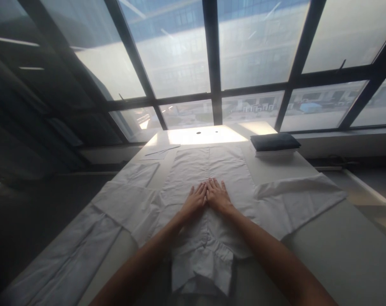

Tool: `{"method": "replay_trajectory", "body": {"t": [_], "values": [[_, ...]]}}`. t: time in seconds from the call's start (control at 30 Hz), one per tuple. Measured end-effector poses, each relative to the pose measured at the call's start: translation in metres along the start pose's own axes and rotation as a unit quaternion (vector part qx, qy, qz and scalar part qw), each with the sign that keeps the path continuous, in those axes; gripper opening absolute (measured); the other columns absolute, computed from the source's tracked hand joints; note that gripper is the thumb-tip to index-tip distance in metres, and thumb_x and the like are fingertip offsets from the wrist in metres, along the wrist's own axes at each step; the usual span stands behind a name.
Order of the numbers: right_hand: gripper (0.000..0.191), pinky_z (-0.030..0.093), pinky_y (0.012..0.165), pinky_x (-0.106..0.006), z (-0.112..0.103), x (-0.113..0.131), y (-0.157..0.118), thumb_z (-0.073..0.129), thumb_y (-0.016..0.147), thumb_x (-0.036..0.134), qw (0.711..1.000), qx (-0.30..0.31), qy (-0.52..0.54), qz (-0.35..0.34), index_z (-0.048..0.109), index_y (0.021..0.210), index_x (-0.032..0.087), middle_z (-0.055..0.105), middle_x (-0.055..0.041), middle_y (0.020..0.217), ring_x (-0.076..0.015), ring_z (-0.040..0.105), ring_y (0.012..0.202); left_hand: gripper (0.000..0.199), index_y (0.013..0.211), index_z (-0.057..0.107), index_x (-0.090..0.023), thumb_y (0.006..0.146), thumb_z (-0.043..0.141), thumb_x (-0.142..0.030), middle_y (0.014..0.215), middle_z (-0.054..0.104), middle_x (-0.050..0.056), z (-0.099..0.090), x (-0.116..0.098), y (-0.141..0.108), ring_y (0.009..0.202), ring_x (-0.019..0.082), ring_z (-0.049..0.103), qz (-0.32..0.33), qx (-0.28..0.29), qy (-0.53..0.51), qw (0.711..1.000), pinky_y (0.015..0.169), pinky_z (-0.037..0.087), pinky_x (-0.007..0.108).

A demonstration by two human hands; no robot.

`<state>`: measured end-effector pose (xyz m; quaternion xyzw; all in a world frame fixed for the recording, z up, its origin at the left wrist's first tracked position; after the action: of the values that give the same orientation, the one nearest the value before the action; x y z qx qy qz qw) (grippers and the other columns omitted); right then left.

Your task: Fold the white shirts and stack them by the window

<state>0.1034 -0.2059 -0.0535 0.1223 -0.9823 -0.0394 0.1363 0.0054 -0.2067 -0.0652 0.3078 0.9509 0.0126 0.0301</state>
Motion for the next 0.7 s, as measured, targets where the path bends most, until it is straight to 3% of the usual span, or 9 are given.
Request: {"method": "replay_trajectory", "body": {"t": [0.17, 0.27, 0.4, 0.5, 0.6, 0.7], "values": [[0.061, 0.008, 0.124, -0.053, 0.002, -0.002, 0.001, 0.027, 0.102, 0.031, 1.000, -0.004, 0.007, 0.011, 0.032, 0.160, 0.013, 0.025, -0.0094, 0.167, -0.0233, 0.017, 0.155, 0.061, 0.162, 0.024, -0.019, 0.102, 0.030, -0.026, 0.168, 0.024, 0.006, 0.004, 0.029, 0.017, 0.156, 0.022, 0.018, 0.010, 0.008, 0.014, 1.000, 0.124, 0.021, 0.052], [0.062, 0.007, 0.124, -0.052, 0.003, -0.002, 0.002, 0.030, 0.101, 0.031, 1.000, -0.004, 0.009, 0.013, 0.031, 0.160, 0.013, 0.024, -0.0091, 0.167, -0.0234, 0.017, 0.155, 0.060, 0.162, 0.026, -0.021, 0.102, 0.029, -0.025, 0.168, 0.025, 0.005, -0.003, 0.070, 0.019, 0.156, 0.024, 0.018, -0.033, 0.015, 0.023, 0.999, 0.124, 0.020, 0.052], [0.062, 0.007, 0.124, -0.052, 0.002, -0.002, 0.002, 0.030, 0.101, 0.032, 1.000, -0.004, 0.018, 0.016, 0.032, 0.160, 0.013, 0.024, -0.0083, 0.167, -0.0234, 0.018, 0.155, 0.059, 0.162, 0.027, -0.017, 0.103, 0.024, -0.026, 0.168, 0.021, 0.007, -0.016, 0.141, 0.016, 0.156, 0.026, 0.018, -0.152, 0.027, 0.022, 0.988, 0.124, 0.019, 0.053], [0.062, 0.007, 0.124, -0.051, 0.001, -0.002, 0.001, 0.030, 0.101, 0.032, 1.000, -0.004, 0.019, 0.018, 0.031, 0.160, 0.013, 0.024, -0.0084, 0.167, -0.0231, 0.018, 0.155, 0.060, 0.161, 0.027, -0.012, 0.102, 0.023, -0.024, 0.168, 0.019, 0.011, -0.023, 0.176, 0.013, 0.155, 0.026, 0.019, -0.205, 0.029, 0.032, 0.978, 0.124, 0.019, 0.053], [0.062, 0.006, 0.124, -0.050, 0.001, -0.001, 0.001, 0.030, 0.101, 0.033, 1.000, -0.008, 0.021, 0.017, 0.032, 0.160, 0.013, 0.025, -0.0088, 0.167, -0.0232, 0.018, 0.155, 0.061, 0.162, 0.024, -0.011, 0.102, 0.023, -0.024, 0.168, 0.018, 0.013, -0.026, 0.186, 0.012, 0.156, 0.026, 0.017, -0.220, 0.038, 0.041, 0.974, 0.123, 0.019, 0.057], [0.062, 0.006, 0.124, -0.050, -0.001, -0.001, 0.001, 0.030, 0.101, 0.033, 0.999, -0.016, 0.028, 0.016, 0.033, 0.159, 0.013, 0.026, -0.0088, 0.166, -0.0236, 0.019, 0.154, 0.061, 0.162, 0.023, -0.011, 0.103, 0.023, -0.027, 0.168, 0.018, 0.015, -0.027, 0.178, 0.013, 0.156, 0.029, 0.017, -0.227, 0.051, 0.052, 0.971, 0.122, 0.018, 0.060]]}}
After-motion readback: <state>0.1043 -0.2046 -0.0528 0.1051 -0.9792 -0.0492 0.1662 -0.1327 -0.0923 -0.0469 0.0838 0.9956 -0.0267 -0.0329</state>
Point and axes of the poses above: each hand's wrist, its own y-axis towards the middle knuckle, its own z-axis out of the palm, x = y × z, the point moved 7 cm from there along y, towards the middle knuckle
